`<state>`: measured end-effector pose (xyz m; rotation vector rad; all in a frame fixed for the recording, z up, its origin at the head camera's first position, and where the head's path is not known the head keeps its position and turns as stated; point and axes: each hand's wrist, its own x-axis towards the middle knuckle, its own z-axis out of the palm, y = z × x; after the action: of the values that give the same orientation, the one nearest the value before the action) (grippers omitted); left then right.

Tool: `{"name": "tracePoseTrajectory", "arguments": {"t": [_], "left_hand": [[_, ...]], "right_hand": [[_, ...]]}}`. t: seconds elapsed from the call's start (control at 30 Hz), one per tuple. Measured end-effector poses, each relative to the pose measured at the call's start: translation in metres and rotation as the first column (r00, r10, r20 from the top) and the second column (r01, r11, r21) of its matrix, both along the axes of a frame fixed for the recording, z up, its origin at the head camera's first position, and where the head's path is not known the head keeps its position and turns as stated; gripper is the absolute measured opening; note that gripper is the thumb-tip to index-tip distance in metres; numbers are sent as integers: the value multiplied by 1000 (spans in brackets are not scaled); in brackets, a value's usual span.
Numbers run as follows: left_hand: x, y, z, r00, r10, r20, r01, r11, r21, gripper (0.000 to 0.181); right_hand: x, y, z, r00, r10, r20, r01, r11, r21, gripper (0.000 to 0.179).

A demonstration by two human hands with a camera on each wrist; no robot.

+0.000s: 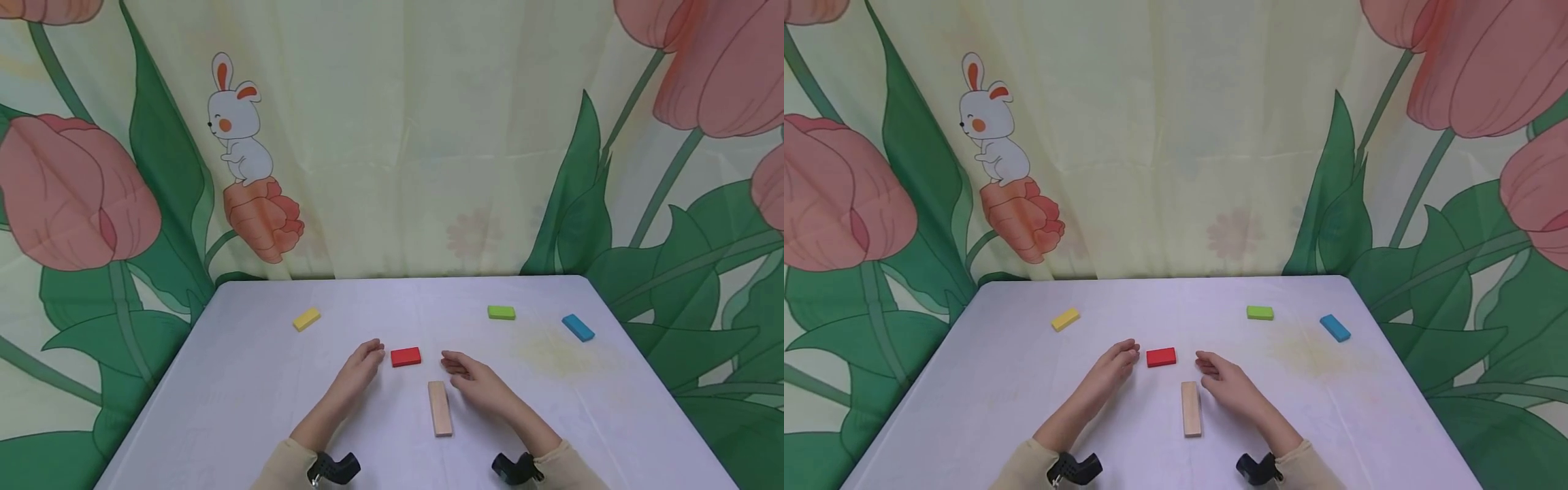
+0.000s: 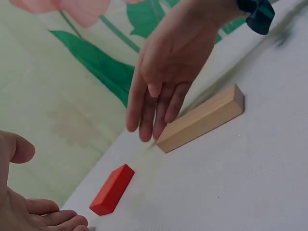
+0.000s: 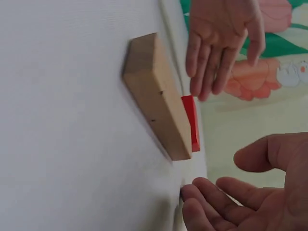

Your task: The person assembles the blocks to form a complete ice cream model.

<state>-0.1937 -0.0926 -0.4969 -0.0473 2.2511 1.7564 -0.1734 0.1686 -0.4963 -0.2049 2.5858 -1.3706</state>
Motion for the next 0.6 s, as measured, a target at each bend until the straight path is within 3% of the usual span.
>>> {"name": "tracePoseTrajectory", "arguments": {"t": [0.23, 0.4, 0.6], "left_hand": [[-1, 1, -3, 998, -40, 51, 35, 994, 105, 64], [-1, 5, -5, 998, -49, 46, 42, 989, 140, 64], [0, 11, -6, 994, -88, 64, 76, 983, 169, 62]], "right_hand": [[-19, -15, -1, 986, 51, 156, -16, 976, -218, 52], [-27, -20, 0, 980, 69, 187, -14, 959, -283, 55], [-28, -21, -3, 977, 44, 209, 20, 955, -296, 55]]}}
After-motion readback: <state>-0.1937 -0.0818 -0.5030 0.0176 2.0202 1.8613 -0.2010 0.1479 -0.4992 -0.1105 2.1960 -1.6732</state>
